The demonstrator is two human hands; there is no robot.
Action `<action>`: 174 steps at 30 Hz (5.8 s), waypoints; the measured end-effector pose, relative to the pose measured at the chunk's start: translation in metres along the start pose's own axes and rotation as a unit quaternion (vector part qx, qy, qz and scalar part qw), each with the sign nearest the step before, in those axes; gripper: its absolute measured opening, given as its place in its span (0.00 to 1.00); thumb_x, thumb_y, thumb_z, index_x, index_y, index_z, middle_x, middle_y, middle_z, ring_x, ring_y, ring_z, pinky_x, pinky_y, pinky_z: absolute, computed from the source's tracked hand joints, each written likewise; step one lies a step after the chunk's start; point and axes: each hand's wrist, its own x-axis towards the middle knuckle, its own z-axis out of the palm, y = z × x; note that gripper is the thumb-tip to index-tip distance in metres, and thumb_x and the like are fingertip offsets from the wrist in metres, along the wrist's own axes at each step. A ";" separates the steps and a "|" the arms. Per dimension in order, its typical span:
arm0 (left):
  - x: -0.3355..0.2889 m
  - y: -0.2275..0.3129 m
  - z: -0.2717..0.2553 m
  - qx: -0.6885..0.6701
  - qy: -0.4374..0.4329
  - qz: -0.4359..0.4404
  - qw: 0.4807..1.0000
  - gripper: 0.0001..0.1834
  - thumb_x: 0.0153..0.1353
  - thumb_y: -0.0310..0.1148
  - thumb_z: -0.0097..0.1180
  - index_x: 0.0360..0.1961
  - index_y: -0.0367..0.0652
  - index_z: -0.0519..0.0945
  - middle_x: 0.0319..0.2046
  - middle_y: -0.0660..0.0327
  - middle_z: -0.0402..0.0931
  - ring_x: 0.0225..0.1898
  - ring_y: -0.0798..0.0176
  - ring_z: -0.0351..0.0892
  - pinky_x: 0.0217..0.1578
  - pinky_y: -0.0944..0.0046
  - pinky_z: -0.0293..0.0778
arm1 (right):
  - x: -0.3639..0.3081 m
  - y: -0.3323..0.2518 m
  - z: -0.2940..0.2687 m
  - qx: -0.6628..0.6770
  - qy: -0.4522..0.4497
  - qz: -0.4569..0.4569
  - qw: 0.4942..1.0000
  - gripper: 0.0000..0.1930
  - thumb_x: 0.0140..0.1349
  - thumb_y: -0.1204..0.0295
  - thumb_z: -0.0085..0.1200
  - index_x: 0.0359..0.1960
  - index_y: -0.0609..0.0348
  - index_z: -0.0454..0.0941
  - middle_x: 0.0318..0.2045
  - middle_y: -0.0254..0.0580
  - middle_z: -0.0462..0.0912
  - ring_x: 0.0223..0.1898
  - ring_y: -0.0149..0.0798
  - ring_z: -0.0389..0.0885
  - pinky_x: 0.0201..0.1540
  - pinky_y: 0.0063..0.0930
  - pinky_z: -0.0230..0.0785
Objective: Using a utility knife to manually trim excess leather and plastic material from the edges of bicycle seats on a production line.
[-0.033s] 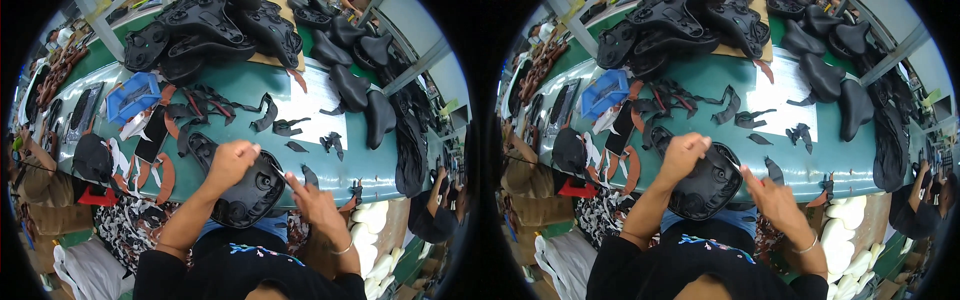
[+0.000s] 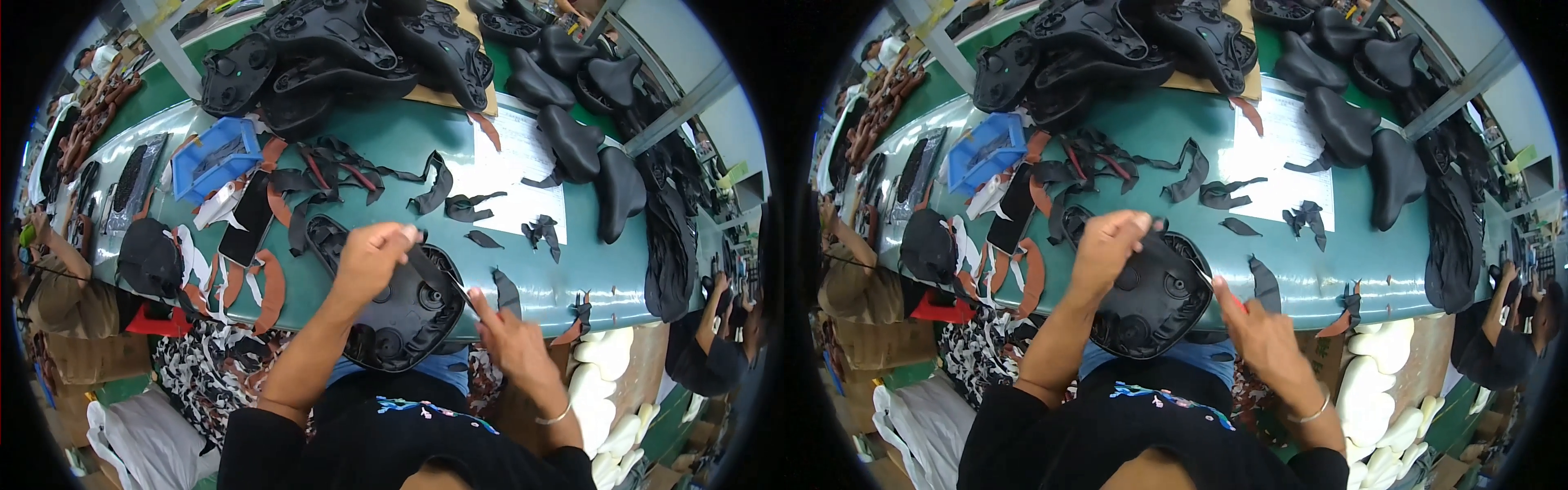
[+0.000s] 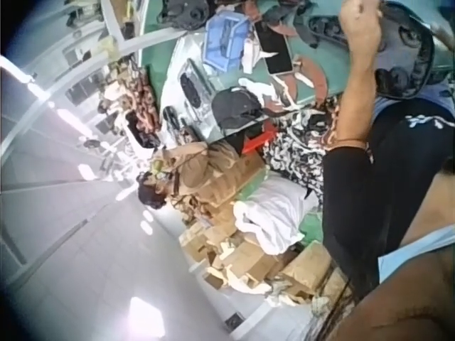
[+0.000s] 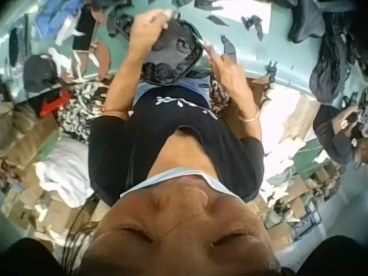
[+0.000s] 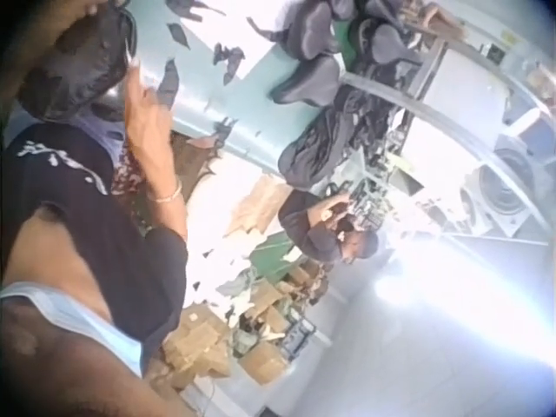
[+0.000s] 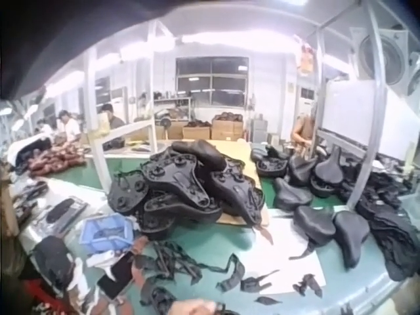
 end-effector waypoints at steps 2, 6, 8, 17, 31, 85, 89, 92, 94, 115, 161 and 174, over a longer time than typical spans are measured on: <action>0.001 0.006 -0.004 -0.200 0.048 -0.010 0.978 0.17 0.62 0.38 0.51 0.20 0.39 0.73 0.20 0.68 0.75 0.21 0.73 0.67 0.22 0.73 0.62 | -0.022 -0.011 0.014 0.040 0.034 0.033 0.998 0.32 0.58 0.70 0.54 0.65 0.49 0.58 0.22 0.46 0.73 0.18 0.51 0.72 0.20 0.42 0.65; 0.007 -0.005 -0.019 -0.584 -0.145 0.008 0.799 0.13 0.62 0.38 0.52 0.23 0.43 0.71 0.19 0.69 0.68 0.23 0.73 0.68 0.25 0.75 0.62 | -0.034 -0.038 0.015 0.052 0.016 0.155 0.986 0.30 0.59 0.68 0.53 0.64 0.46 0.60 0.24 0.47 0.75 0.20 0.52 0.75 0.22 0.45 0.65; 0.001 0.008 -0.010 -0.038 -0.096 0.176 0.979 0.08 0.57 0.34 0.56 0.26 0.42 0.74 0.18 0.67 0.65 0.23 0.68 0.67 0.25 0.70 0.62 | -0.019 -0.022 0.011 0.053 0.077 0.094 0.991 0.28 0.60 0.69 0.52 0.64 0.46 0.62 0.21 0.45 0.73 0.16 0.50 0.74 0.18 0.41 0.64; 0.066 -0.015 0.002 0.311 0.079 0.433 0.842 0.13 0.40 0.34 0.66 0.10 0.44 0.73 0.24 0.66 0.68 0.33 0.60 0.64 0.34 0.59 0.56 | 0.011 -0.035 0.012 0.003 0.057 0.111 0.992 0.30 0.60 0.69 0.49 0.65 0.56 0.55 0.19 0.53 0.75 0.19 0.55 0.74 0.21 0.47 0.63; 0.080 -0.020 0.005 0.254 -0.011 0.381 0.889 0.13 0.57 0.35 0.57 0.20 0.39 0.81 0.28 0.65 0.78 0.38 0.62 0.71 0.41 0.61 0.58 | 0.043 -0.032 0.003 -0.025 0.048 0.121 0.991 0.28 0.60 0.69 0.49 0.63 0.55 0.60 0.19 0.51 0.77 0.18 0.53 0.75 0.20 0.44 0.65; 0.028 0.028 -0.020 0.171 -0.303 0.141 0.927 0.09 0.59 0.34 0.54 0.34 0.39 0.76 0.26 0.61 0.76 0.30 0.62 0.76 0.33 0.59 0.71 | 0.003 -0.008 -0.046 -0.108 -0.099 0.017 0.989 0.30 0.56 0.70 0.53 0.63 0.41 0.64 0.16 0.44 0.73 0.15 0.46 0.72 0.23 0.41 0.62; 0.004 0.000 0.005 0.484 -0.305 0.241 0.784 0.12 0.54 0.34 0.59 0.36 0.38 0.77 0.27 0.65 0.76 0.35 0.68 0.74 0.33 0.63 0.69 | 0.001 -0.005 -0.043 -0.094 -0.081 -0.006 0.992 0.30 0.56 0.69 0.54 0.63 0.42 0.63 0.17 0.42 0.73 0.16 0.47 0.72 0.28 0.42 0.63; 0.025 -0.017 -0.008 -0.022 -0.152 -0.067 0.986 0.08 0.52 0.32 0.60 0.30 0.39 0.79 0.25 0.67 0.74 0.32 0.69 0.73 0.33 0.66 0.67 | -0.017 -0.005 -0.037 -0.093 -0.057 -0.012 0.994 0.30 0.56 0.69 0.54 0.63 0.45 0.62 0.17 0.43 0.72 0.16 0.48 0.72 0.21 0.40 0.62; 0.023 0.006 -0.005 -0.176 -0.128 0.030 0.976 0.07 0.53 0.28 0.55 0.28 0.34 0.81 0.26 0.60 0.78 0.28 0.68 0.74 0.30 0.73 0.66 | -0.030 -0.020 -0.039 -0.040 -0.107 0.075 0.991 0.30 0.57 0.69 0.54 0.63 0.47 0.62 0.17 0.44 0.72 0.17 0.50 0.72 0.21 0.41 0.62; -0.152 -0.001 -0.093 0.647 -0.177 -0.045 0.740 0.31 0.38 0.23 0.59 0.50 0.43 0.70 0.40 0.56 0.74 0.38 0.52 0.77 0.32 0.53 0.72 | 0.046 -0.011 0.046 0.449 0.280 0.181 0.829 0.33 0.59 0.68 0.55 0.62 0.64 0.54 0.40 0.46 0.74 0.31 0.32 0.75 0.35 0.26 0.71; 0.072 0.007 -0.101 0.264 -0.091 0.062 0.958 0.20 0.60 0.46 0.54 0.29 0.37 0.79 0.22 0.62 0.74 0.28 0.68 0.73 0.30 0.63 0.68 | 0.068 0.053 0.000 0.342 0.136 0.091 0.925 0.22 0.56 0.61 0.59 0.50 0.57 0.72 0.31 0.46 0.80 0.31 0.43 0.79 0.37 0.34 0.70; 0.257 0.100 -0.204 -0.240 0.337 0.052 0.909 0.24 0.57 0.51 0.56 0.31 0.36 0.73 0.22 0.58 0.71 0.17 0.66 0.71 0.14 0.70 0.64 | 0.388 0.275 -0.011 0.674 0.404 0.269 0.556 0.26 0.51 0.66 0.63 0.53 0.43 0.68 0.41 0.34 0.69 0.42 0.36 0.71 0.29 0.35 0.73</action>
